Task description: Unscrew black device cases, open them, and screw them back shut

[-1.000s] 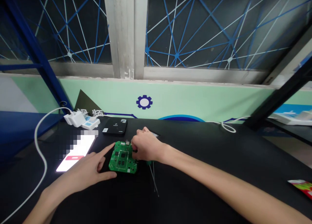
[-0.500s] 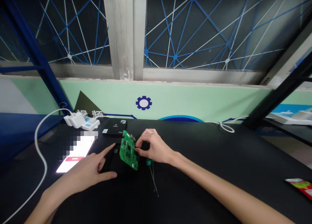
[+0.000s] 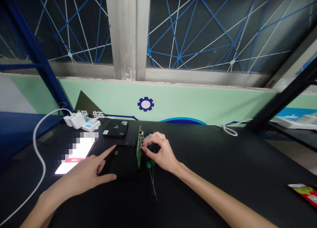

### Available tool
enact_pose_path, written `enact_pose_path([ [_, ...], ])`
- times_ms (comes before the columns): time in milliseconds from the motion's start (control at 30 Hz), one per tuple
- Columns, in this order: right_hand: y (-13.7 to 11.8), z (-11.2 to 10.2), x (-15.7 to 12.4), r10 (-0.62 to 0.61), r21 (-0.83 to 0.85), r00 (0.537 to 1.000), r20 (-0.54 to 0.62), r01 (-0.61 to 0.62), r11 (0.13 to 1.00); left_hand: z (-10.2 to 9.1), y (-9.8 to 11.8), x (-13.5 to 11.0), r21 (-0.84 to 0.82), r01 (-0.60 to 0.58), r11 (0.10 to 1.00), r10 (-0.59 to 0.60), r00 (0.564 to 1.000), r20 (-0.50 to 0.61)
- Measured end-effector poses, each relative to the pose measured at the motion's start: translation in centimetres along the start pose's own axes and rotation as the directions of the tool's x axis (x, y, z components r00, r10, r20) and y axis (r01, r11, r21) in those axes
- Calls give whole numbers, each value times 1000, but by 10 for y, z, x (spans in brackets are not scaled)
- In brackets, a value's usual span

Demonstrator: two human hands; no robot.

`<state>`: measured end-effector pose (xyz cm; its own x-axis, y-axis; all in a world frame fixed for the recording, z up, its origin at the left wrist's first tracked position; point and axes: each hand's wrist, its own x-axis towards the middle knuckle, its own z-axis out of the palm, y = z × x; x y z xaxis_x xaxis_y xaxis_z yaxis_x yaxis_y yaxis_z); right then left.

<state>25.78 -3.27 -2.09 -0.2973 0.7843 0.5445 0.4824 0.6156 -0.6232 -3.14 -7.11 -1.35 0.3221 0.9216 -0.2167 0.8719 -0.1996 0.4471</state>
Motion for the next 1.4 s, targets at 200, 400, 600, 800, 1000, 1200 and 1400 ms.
enact_pose_path([
  [200,2,0,-1,4,-33,1000,3,-4,999,-3,2,-4,-3,-8,1000,8,999,-51],
  [400,-2,1,0,-32,-85,997,73,38,996,-2,5,-3,34,21,999,-19,998,-61],
  [600,-7,6,1,-86,-129,982,168,109,986,2,5,0,94,15,995,-6,996,-92],
  [800,-8,11,2,-83,-181,978,190,118,976,2,7,1,134,30,991,-18,996,-90],
  [1000,-11,13,4,-58,-224,976,210,105,969,4,6,2,139,24,990,-7,992,-123],
  [1200,-14,12,7,-60,-243,972,226,116,963,4,4,3,122,33,992,-21,995,-99],
  [1400,-16,14,9,-64,-247,967,245,126,961,4,4,4,129,42,991,-28,994,-105],
])
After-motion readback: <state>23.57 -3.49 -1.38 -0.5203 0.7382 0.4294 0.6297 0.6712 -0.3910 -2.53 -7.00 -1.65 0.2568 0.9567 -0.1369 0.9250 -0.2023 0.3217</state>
